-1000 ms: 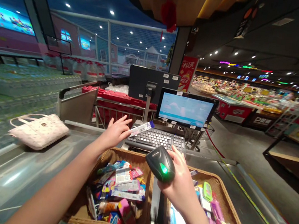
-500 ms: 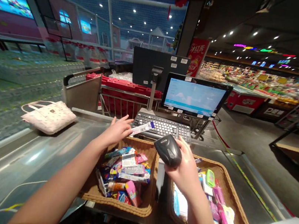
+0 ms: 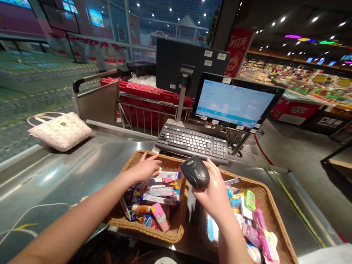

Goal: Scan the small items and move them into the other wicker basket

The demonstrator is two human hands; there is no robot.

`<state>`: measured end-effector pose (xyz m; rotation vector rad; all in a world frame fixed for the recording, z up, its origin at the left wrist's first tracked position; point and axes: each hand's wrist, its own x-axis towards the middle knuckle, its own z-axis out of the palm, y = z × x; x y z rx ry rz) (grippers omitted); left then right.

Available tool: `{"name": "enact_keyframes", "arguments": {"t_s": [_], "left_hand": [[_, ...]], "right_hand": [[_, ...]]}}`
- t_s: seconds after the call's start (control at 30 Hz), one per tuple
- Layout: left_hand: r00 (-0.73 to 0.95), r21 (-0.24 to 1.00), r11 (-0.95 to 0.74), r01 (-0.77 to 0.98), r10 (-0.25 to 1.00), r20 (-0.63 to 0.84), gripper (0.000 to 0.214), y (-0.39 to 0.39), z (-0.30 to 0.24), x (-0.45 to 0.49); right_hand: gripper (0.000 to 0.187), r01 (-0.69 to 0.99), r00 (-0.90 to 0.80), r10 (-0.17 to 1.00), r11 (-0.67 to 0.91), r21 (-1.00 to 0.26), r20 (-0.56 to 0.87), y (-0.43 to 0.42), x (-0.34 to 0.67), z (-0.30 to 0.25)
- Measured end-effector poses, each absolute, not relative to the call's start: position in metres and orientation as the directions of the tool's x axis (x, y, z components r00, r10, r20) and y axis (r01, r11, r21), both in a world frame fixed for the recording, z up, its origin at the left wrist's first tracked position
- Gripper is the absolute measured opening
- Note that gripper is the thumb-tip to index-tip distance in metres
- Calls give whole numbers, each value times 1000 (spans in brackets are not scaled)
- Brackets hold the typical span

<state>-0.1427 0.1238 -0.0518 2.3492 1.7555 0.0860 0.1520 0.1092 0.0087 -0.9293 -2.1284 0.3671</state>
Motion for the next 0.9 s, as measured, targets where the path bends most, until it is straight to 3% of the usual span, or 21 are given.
{"name": "enact_keyframes", "arguments": {"t_s": [0.27, 0.53, 0.73, 0.9], "left_hand": [[337, 138, -322, 937, 936, -100, 18, 147, -92, -129], [445, 74, -455, 887, 887, 119, 23, 150, -74, -91], [536, 93, -568, 818, 811, 235, 21, 152, -50, -22], [691, 135, -706, 695, 708, 147, 34, 158, -60, 60]], "right_hand": [[49, 506, -432, 728, 684, -525, 532, 112, 160, 2], [50, 556, -359, 775, 625, -548, 520, 106, 178, 6], [52, 659, -156, 818, 504, -559, 554, 99, 225, 14], [55, 761, 4, 769, 413, -501, 639, 93, 281, 16]]}}
